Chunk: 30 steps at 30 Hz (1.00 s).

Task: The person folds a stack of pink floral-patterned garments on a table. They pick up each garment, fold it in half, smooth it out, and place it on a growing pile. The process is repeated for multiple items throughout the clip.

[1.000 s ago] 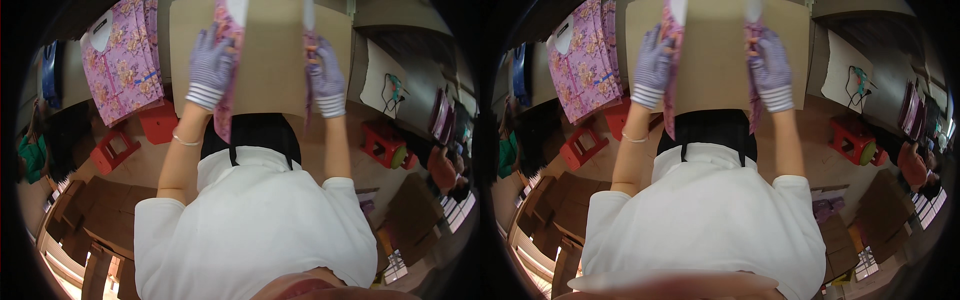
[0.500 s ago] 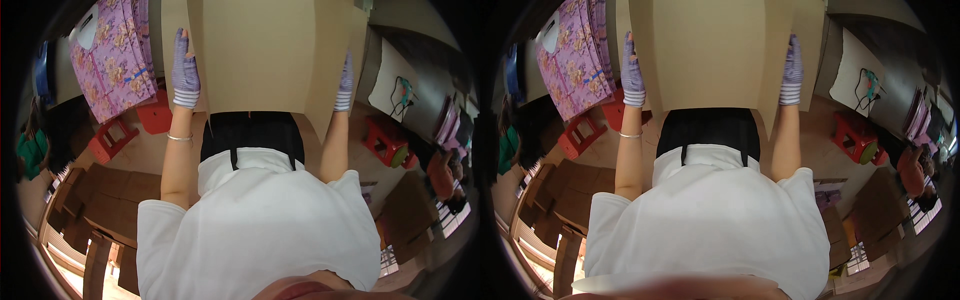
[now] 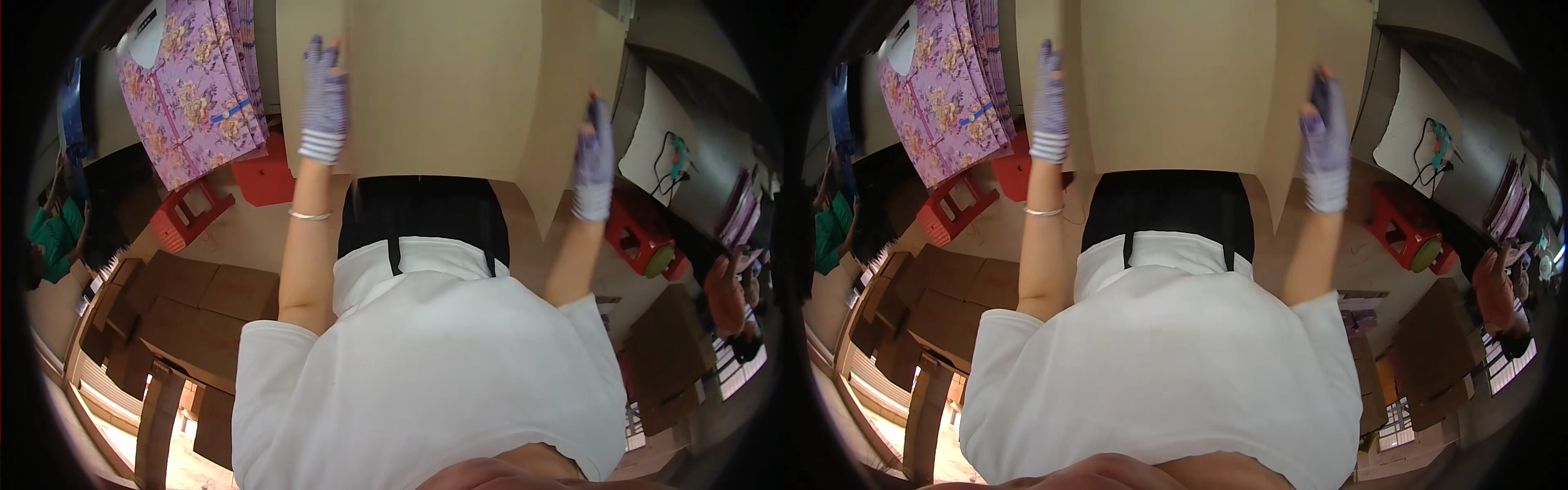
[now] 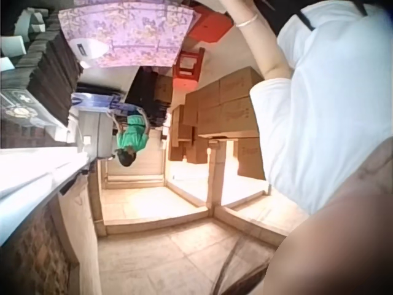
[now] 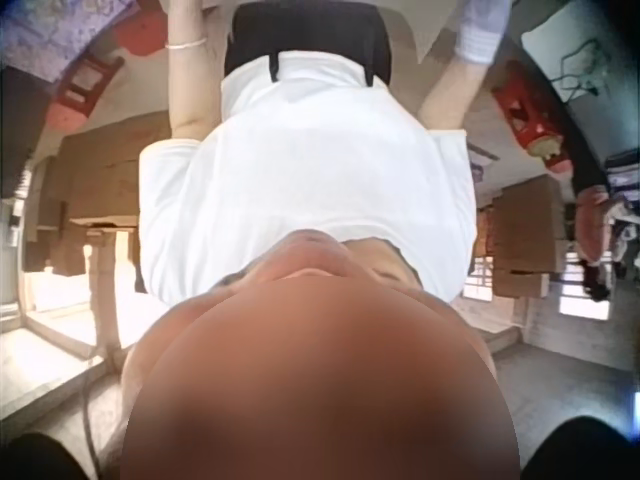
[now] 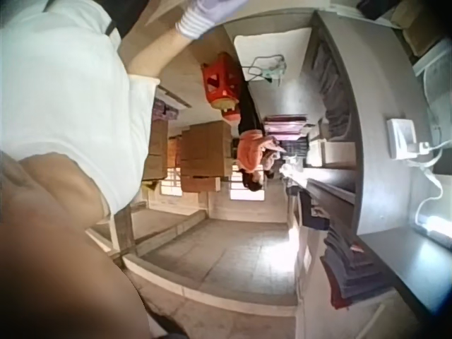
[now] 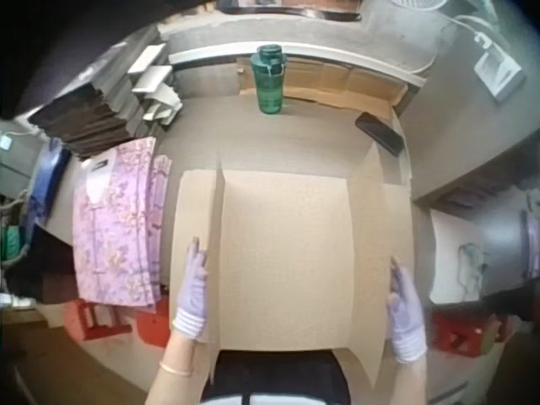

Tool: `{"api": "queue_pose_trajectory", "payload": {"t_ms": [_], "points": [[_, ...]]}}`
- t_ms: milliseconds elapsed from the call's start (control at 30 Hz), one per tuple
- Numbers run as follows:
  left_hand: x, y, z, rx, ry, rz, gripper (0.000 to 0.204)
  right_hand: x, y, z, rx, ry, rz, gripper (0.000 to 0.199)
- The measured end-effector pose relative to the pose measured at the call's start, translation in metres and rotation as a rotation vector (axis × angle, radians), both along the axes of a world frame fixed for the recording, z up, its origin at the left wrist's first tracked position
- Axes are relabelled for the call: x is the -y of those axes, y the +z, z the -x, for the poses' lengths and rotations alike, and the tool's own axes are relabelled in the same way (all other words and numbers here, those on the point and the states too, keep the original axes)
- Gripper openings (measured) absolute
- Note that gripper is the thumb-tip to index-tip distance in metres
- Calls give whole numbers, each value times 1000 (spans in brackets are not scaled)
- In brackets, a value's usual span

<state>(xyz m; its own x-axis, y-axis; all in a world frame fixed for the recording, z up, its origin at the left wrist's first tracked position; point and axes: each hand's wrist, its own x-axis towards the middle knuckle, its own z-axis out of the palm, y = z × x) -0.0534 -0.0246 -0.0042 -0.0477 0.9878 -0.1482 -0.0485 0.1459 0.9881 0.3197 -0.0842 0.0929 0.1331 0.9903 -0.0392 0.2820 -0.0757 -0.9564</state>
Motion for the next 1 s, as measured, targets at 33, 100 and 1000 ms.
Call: {"api": "queue_pose_trajectory", "payload": {"t_ms": [33,100,1000], "points": [[-1,6,11,438,74,187,61,7,13,-13,-137,-20,64,56],[-1,28,20,314,23,89,60,24,10,-31,11,-93,240,55],[-6,-11,-88,-1192,-353,-597,60,-6,-91,127,686,182,311,19]]}}
